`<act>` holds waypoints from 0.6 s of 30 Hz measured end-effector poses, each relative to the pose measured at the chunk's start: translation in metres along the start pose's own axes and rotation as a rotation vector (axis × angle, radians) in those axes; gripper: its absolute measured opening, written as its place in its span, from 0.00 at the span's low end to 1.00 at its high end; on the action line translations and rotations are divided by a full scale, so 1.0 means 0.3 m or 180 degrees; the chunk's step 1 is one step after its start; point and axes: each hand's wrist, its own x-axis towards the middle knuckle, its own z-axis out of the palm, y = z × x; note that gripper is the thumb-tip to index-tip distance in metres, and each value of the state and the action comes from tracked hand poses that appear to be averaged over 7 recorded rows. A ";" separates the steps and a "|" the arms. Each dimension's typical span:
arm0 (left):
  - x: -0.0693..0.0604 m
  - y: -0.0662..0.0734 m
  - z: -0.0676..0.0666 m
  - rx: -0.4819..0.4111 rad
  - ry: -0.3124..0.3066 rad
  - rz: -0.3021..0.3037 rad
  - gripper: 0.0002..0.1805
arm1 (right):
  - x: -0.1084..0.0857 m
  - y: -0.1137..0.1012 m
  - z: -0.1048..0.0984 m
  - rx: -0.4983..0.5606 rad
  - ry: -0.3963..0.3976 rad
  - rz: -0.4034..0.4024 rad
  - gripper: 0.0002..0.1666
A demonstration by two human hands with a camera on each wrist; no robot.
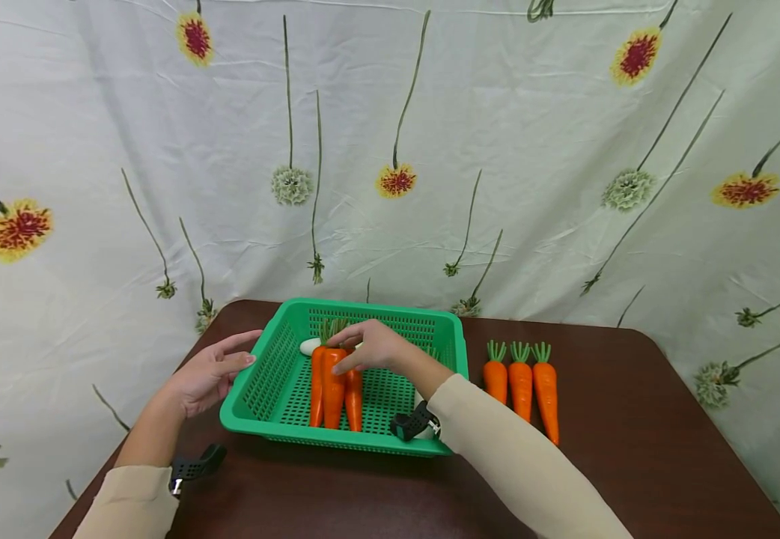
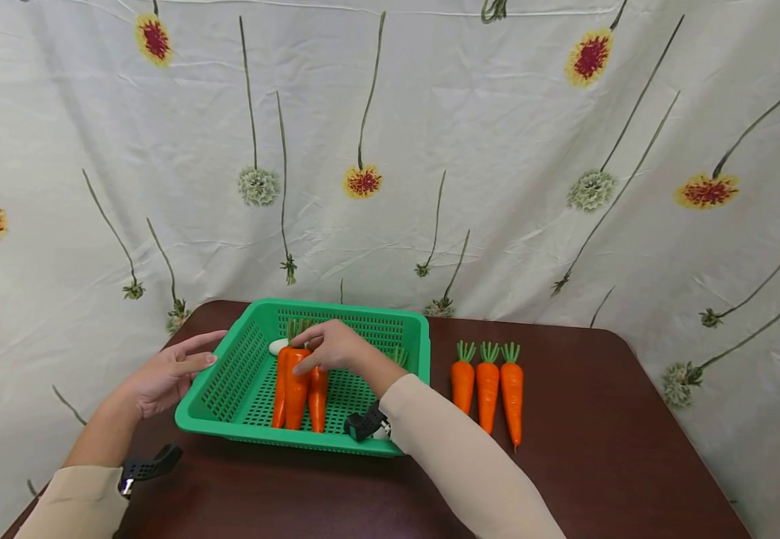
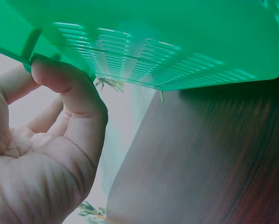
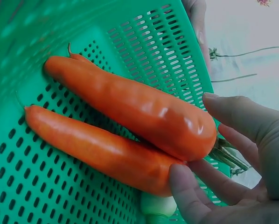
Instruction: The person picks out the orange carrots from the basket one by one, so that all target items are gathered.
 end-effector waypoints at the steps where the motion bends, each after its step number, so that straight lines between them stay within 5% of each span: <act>1: 0.001 0.001 -0.001 -0.0007 -0.0003 -0.0002 0.38 | 0.003 -0.002 0.002 -0.0025 0.0001 0.0005 0.28; 18: 0.014 0.016 -0.014 -0.0102 -0.0071 -0.0040 0.38 | 0.042 -0.026 0.023 -0.0165 -0.0020 0.0123 0.28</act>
